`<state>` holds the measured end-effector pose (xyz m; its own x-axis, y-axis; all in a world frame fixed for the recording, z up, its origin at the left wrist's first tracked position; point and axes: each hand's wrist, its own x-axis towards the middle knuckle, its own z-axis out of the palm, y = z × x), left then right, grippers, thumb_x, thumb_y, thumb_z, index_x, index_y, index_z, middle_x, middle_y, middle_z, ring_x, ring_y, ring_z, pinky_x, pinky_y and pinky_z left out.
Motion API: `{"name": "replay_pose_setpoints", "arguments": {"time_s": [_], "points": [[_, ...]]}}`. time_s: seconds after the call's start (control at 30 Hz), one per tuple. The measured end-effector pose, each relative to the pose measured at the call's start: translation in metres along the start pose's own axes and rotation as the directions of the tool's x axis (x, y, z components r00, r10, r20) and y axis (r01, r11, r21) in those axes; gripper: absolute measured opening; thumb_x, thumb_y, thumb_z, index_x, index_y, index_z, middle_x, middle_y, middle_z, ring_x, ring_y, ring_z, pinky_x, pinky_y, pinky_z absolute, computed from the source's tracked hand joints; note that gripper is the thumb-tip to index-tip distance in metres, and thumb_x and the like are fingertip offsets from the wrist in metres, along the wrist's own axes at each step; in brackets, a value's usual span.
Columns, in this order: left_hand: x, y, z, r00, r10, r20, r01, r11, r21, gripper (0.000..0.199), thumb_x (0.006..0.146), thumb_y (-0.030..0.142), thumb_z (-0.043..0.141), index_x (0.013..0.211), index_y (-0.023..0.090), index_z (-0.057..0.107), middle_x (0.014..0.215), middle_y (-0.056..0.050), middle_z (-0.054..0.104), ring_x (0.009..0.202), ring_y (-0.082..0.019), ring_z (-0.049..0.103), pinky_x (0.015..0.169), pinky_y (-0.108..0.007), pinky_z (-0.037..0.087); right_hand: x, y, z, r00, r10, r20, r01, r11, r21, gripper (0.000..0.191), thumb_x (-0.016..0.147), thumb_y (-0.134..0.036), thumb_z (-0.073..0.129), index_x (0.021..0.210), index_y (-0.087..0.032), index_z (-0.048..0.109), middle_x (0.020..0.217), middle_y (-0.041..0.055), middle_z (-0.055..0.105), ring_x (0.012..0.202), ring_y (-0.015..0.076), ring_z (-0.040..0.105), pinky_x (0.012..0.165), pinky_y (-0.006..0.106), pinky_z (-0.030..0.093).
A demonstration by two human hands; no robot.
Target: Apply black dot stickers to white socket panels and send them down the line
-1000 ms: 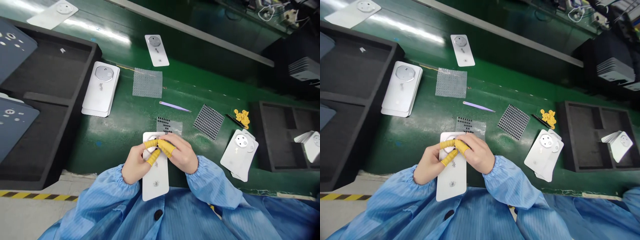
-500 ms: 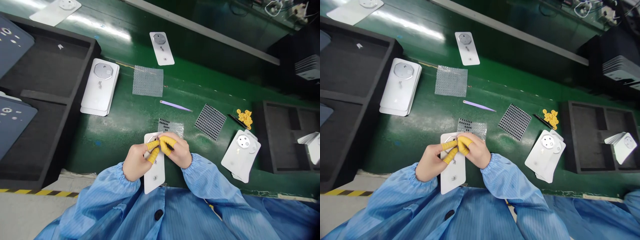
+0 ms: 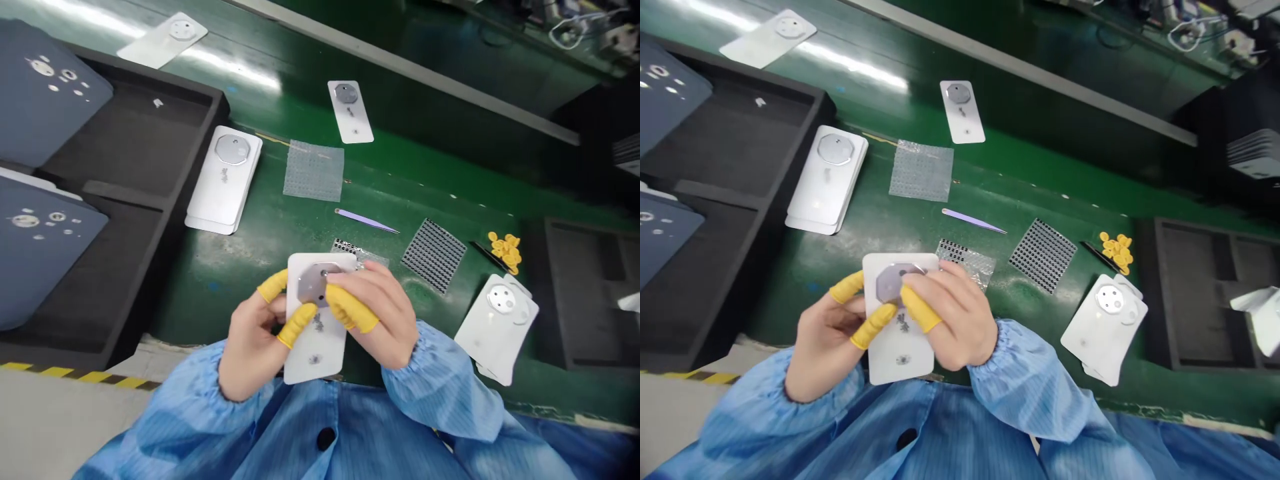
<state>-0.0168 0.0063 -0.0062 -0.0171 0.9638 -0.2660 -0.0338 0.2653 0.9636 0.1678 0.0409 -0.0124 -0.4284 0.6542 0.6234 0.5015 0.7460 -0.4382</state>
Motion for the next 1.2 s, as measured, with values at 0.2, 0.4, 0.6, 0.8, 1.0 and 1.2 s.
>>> {"name": "replay_pose_setpoints", "arguments": {"time_s": [0.2,0.4,0.6,0.8,1.0,1.2], "points": [[-0.005,0.003,0.012,0.986,0.153,0.061,-0.156,0.987,0.038,0.034,0.076,0.012,0.069,0.108,0.025,0.069,0.064,0.004,0.07,0.052,-0.012,0.061,0.05,-0.018,0.051,0.004,-0.011,-0.022,0.961,-0.048,0.274,0.107,0.973,-0.204,0.028,0.091,-0.024,0.051,0.112,-0.01,0.062,0.124,0.0166,0.063,0.123,0.0282,0.054,0.1,0.048,0.049],[-0.008,0.006,0.011,0.958,0.255,0.13,-0.266,0.96,0.082,0.027,0.075,0.006,0.066,0.093,0.025,0.07,0.07,0.003,0.07,0.057,-0.011,0.063,0.055,-0.019,0.05,0.004,-0.011,-0.027,0.96,-0.089,0.266,0.152,0.961,-0.229,0.027,0.093,-0.03,0.047,0.106,-0.014,0.064,0.124,0.0163,0.063,0.123,0.0283,0.054,0.097,0.047,0.051],[-0.005,0.01,0.013,0.949,0.29,0.127,-0.31,0.933,0.182,0.018,0.071,0.007,0.07,0.081,0.021,0.069,0.057,0.005,0.065,0.049,-0.011,0.06,0.049,-0.018,0.047,0.002,-0.013,-0.02,0.953,-0.028,0.302,0.099,0.97,-0.223,0.032,0.092,-0.025,0.049,0.117,-0.01,0.059,0.131,0.0187,0.058,0.128,0.031,0.048,0.099,0.05,0.049],[-0.001,0.003,0.017,0.968,0.227,0.111,-0.225,0.974,-0.025,0.035,0.076,0.009,0.067,0.108,0.024,0.069,0.058,0.005,0.066,0.05,-0.011,0.061,0.05,-0.018,0.051,-0.003,-0.006,-0.016,0.982,0.034,0.185,-0.065,0.984,0.164,0.039,0.093,-0.02,0.047,0.129,-0.01,0.052,0.136,0.0188,0.053,0.129,0.0265,0.049,0.101,0.047,0.05],[0.005,0.015,0.031,0.995,-0.039,0.092,0.067,0.944,-0.322,0.025,0.079,0.024,0.07,0.104,0.021,0.071,0.063,0.0,0.072,0.049,-0.011,0.063,0.047,-0.017,0.053,-0.012,-0.009,-0.003,0.789,0.607,-0.1,-0.508,0.734,0.451,0.048,0.088,-0.015,0.058,0.134,-0.028,0.049,0.131,0.0051,0.059,0.117,0.0231,0.061,0.097,0.044,0.056],[0.009,0.011,0.034,0.997,-0.069,0.034,0.075,0.969,-0.236,0.014,0.072,0.028,0.076,0.074,0.015,0.074,0.054,-0.001,0.069,0.042,-0.011,0.06,0.041,-0.017,0.05,-0.018,-0.018,0.011,0.711,0.699,-0.075,-0.492,0.571,0.657,0.043,0.083,-0.012,0.065,0.12,-0.032,0.061,0.107,-0.0013,0.072,0.089,0.0169,0.073,0.078,0.031,0.065]]}}
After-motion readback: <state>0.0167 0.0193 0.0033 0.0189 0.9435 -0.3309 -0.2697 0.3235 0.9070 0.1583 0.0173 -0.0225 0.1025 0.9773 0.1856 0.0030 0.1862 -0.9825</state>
